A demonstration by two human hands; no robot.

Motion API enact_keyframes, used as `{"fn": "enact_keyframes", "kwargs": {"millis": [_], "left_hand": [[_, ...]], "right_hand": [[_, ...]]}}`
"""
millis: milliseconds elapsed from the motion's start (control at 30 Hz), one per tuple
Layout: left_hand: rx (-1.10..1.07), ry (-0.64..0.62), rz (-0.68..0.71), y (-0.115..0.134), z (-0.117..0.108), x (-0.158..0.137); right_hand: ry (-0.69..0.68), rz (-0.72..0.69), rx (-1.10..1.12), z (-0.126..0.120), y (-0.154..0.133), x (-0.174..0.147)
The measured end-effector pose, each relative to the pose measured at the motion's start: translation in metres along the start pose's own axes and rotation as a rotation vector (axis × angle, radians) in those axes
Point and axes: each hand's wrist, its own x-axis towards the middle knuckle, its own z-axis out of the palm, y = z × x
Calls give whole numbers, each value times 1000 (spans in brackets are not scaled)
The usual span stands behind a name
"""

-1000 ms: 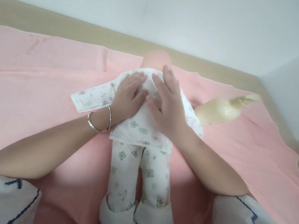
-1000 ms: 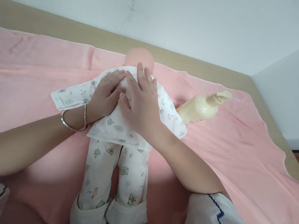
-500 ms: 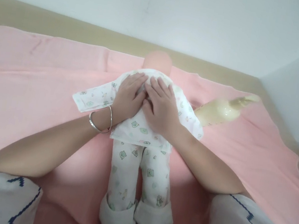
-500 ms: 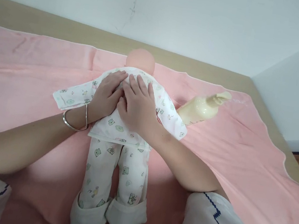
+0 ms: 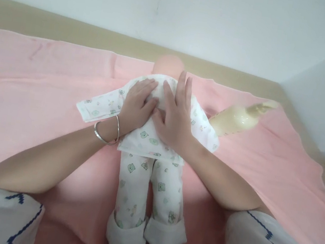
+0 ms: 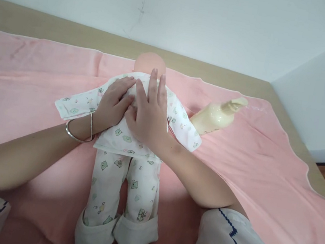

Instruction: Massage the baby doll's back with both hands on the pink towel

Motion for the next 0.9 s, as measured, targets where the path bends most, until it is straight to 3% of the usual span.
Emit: {"fn": "enact_keyframes", "kwargs": {"millis": [200,900], "left_hand": [[3,27,1,2,1,0],[-21,18,-31,1,1,1]], "right_hand": [[-131,-33,-30,-1,-1,1],[-78,-43,25,-1,1,0]]}}
